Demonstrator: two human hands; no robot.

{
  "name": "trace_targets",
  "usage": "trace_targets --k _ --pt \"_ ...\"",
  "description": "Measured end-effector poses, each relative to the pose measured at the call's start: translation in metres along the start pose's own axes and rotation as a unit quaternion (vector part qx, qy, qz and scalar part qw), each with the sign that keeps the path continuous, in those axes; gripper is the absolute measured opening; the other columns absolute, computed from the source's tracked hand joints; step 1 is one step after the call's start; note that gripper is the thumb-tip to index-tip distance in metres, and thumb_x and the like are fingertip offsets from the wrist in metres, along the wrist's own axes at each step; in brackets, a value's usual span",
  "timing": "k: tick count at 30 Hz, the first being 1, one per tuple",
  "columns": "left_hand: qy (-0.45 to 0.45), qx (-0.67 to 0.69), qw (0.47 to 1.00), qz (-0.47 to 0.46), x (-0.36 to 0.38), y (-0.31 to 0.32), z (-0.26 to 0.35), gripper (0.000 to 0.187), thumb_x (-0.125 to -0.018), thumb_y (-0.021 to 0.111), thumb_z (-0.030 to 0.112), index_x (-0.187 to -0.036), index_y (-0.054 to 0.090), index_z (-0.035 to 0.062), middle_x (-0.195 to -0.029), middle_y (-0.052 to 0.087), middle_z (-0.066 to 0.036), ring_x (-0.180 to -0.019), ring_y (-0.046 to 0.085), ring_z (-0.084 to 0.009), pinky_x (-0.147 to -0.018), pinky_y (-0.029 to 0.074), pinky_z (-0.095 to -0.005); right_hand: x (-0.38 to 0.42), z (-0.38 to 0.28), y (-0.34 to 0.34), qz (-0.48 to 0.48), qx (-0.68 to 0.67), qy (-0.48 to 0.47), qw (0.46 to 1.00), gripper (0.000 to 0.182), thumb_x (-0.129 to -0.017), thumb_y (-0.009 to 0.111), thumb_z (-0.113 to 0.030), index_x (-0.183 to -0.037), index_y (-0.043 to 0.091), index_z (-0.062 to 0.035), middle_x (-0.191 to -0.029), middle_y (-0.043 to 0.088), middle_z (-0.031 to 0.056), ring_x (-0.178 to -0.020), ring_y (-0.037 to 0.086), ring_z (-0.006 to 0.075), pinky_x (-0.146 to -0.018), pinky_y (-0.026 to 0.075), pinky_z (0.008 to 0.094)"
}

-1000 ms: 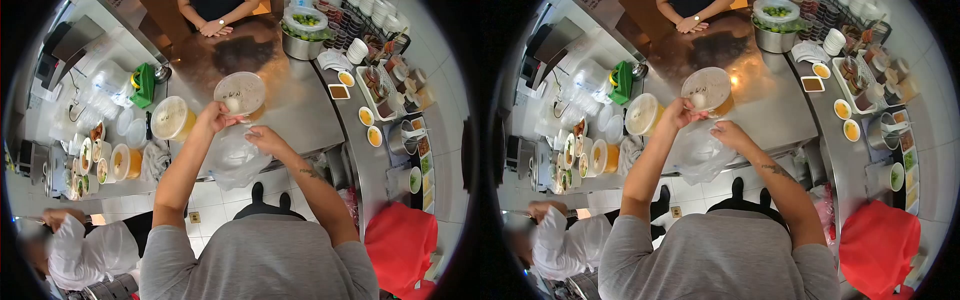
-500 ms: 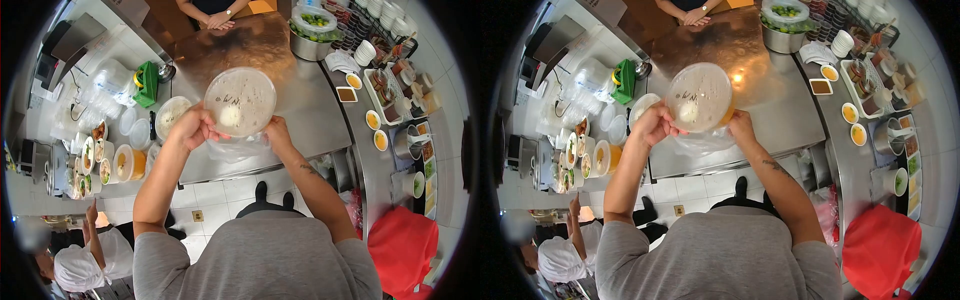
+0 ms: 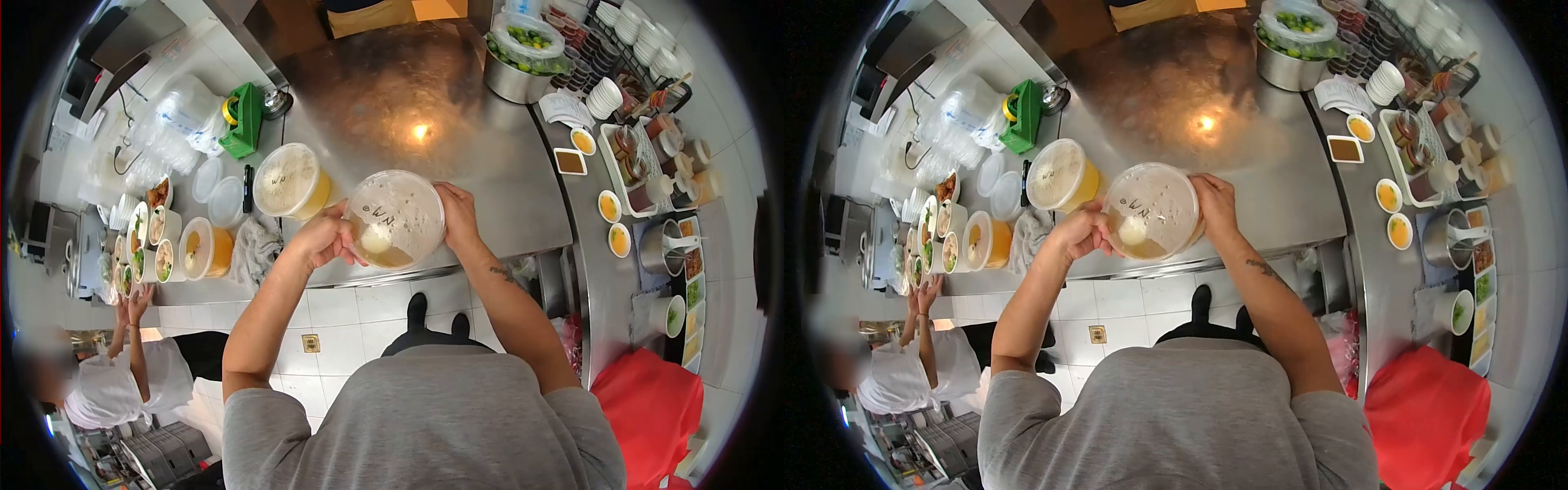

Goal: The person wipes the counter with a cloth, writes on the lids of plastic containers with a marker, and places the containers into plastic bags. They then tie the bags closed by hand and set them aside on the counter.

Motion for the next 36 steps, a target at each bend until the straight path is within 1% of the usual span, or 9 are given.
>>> trace_targets --k 4,7,9,16,19,26,29,32,36 --pt "-0.025 -0.033 0.999 -0.002 0.001 -0.004 -0.005 0.062 -0.067 0.044 -0.004 -0.128 0.033 -0.005 -0.092 0.06 -0.023 -0.062 0.065 -0.0353 -0.043 0.053 -0.0305 -0.019 -0.007 0.017 -0.074 0.022 0.037 0.996 0.018 -0.081 0.058 -0.013 -0.087 0.065 0.0027 -0.078 0.063 0.007 -0.066 0.059 0.0127 -0.06 0.047 0.0246" --pt "-0.024 -0.037 0.999 0.004 0.003 -0.004 -0.003 0.059 -0.07 0.045 -0.003 -0.128 0.034 -0.0042 -0.091 0.06 -0.022 -0.062 0.066 -0.0324 -0.043 0.053 -0.0303 -0.023 0.004 0.017 -0.127 0.143 0.18 0.965 0.022 -0.078 0.062 -0.018 -0.087 0.066 0.0014 -0.083 0.064 0.0066 -0.074 0.057 0.0132 -0.064 0.044 0.0251" --pt "-0.016 -0.04 0.999 0.007 0.008 -0.007 -0.007 0.053 -0.075 0.046 0.0 -0.127 0.036 -0.0037 -0.09 0.061 -0.02 -0.062 0.066 -0.0305 -0.042 0.052 -0.0304 -0.024 -0.006 0.022 -0.127 0.147 0.127 0.973 0.022 -0.081 0.06 -0.02 -0.09 0.065 0.0 -0.086 0.063 0.0061 -0.078 0.058 0.0124 -0.065 0.046 0.0262" --pt "0.084 -0.091 0.966 0.228 0.009 -0.046 -0.066 0.016 -0.086 0.05 0.011 -0.097 0.058 0.0028 -0.079 0.062 -0.005 -0.063 0.06 -0.0119 -0.052 0.048 -0.0223 0.037 -0.006 -0.013 -0.034 0.121 0.148 0.981 0.028 -0.089 0.054 -0.03 -0.095 0.056 -0.0031 -0.089 0.059 0.006 -0.081 0.056 0.0143 -0.07 0.048 0.0316" --pt "0.118 -0.03 0.953 0.279 0.01 -0.025 -0.081 0.013 -0.086 0.05 0.011 -0.093 0.058 0.0037 -0.077 0.061 -0.004 -0.061 0.059 -0.0115 -0.051 0.047 -0.0226 0.067 0.015 -0.016 -0.095 0.063 0.175 0.978 0.023 -0.092 0.049 -0.027 -0.092 0.052 -0.004 -0.088 0.057 0.0058 -0.077 0.056 0.0147 -0.07 0.051 0.0335" --pt "0.159 0.202 0.94 0.223 0.021 -0.027 -0.083 0.013 -0.086 0.049 0.012 -0.092 0.055 0.0014 -0.073 0.059 -0.005 -0.065 0.057 -0.0127 -0.061 0.049 -0.0262 0.077 -0.002 -0.006 -0.062 0.068 0.116 0.989 0.02 -0.093 0.046 -0.021 -0.079 0.047 -0.006 -0.072 0.052 0.003 -0.064 0.054 0.0114 -0.054 0.05 0.0307" --pt "0.146 0.158 0.934 0.284 0.031 -0.019 -0.072 0.011 -0.085 0.048 0.008 -0.091 0.053 0.0001 -0.07 0.058 -0.007 -0.063 0.057 -0.0142 -0.059 0.049 -0.0268 0.082 -0.02 0.001 -0.033 0.179 0.066 0.981 0.022 -0.093 0.044 -0.02 -0.079 0.047 -0.0036 -0.065 0.051 0.0053 -0.059 0.056 0.0135 -0.053 0.049 0.0296" --pt "0.118 0.157 0.954 0.224 0.009 -0.022 -0.088 0.009 -0.084 0.048 0.005 -0.089 0.053 -0.0004 -0.069 0.057 -0.007 -0.06 0.057 -0.0144 -0.057 0.049 -0.027 0.077 -0.043 0.019 -0.027 0.355 -0.049 0.933 0.021 -0.091 0.047 -0.019 -0.08 0.048 -0.0019 -0.06 0.052 0.0095 -0.054 0.056 0.0179 -0.054 0.047 0.0331" --pt "0.21 0.213 0.941 0.155 0.01 -0.031 -0.074 0.006 -0.084 0.049 0.004 -0.088 0.053 0.0007 -0.069 0.057 -0.005 -0.057 0.054 -0.0132 -0.054 0.048 -0.0257 0.064 -0.069 0.044 -0.028 0.493 -0.171 0.853 0.019 -0.086 0.052 -0.019 -0.081 0.049 -0.0013 -0.063 0.053 0.0145 -0.058 0.057 0.0249 -0.058 0.045 0.0382"
Point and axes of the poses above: each hand's wrist, its own x-axis away from the middle knuckle, its own y-axis out of the palm, z = x × y, the point moved 8 cm from there along -x, towards the middle knuckle
